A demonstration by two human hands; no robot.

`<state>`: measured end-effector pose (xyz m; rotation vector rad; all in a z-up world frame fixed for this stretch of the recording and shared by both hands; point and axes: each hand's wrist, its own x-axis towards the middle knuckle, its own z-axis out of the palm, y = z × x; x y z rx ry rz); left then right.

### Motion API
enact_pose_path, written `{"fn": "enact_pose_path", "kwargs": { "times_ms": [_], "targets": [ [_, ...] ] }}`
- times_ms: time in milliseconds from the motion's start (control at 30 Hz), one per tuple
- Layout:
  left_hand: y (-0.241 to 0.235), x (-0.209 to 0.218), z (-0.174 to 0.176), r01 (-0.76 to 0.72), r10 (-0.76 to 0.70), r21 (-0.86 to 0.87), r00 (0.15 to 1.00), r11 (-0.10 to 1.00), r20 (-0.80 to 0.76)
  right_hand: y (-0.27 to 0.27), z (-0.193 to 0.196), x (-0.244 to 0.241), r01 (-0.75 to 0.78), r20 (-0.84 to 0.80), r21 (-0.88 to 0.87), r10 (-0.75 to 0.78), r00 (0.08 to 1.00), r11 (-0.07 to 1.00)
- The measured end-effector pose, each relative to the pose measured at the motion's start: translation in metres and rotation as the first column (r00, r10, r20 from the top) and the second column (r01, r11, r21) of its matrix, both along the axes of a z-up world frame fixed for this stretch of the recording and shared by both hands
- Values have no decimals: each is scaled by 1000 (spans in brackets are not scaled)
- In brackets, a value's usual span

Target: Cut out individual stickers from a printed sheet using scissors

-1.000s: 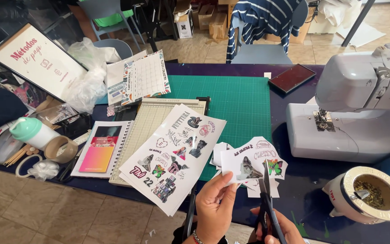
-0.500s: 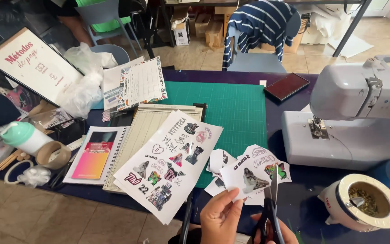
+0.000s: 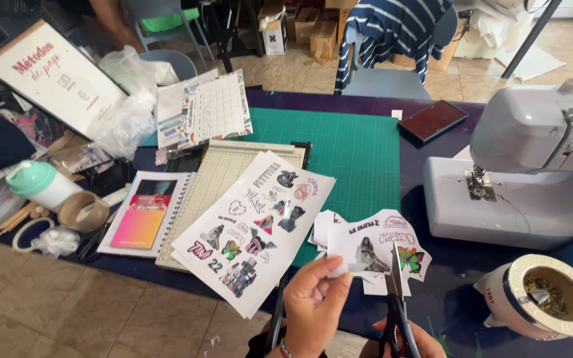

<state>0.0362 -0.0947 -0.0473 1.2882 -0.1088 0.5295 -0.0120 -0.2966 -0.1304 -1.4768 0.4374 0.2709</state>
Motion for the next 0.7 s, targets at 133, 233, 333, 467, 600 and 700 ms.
{"fn": "enact_pose_path", "kwargs": {
  "times_ms": [133, 233, 333, 467, 600, 700],
  "targets": [
    [7, 0, 13, -26, 22, 131, 999, 991, 34, -22, -23, -4, -333, 348, 161, 262, 900, 929],
    [11, 3, 16, -16, 11, 117, 999, 993, 48, -26, -19, -4, -381, 294, 209, 314, 903, 901],
    [14, 3, 18, -20, 13, 128, 999, 992, 52, -26, -14, -7, -377, 242, 228, 323, 915, 898],
    [15, 2, 21, 11, -17, 91, 998, 996, 57, -19, -12, -15, -320, 188, 329, 270, 944, 889],
    [15, 0, 19, 6, -11, 116, 999, 993, 43, -24, -19, -13, -324, 160, 332, 286, 945, 886],
    [10, -3, 19, 36, -41, 127, 998, 991, 38, -19, 5, -9, -384, 150, 282, 355, 923, 879]
  ]
}}
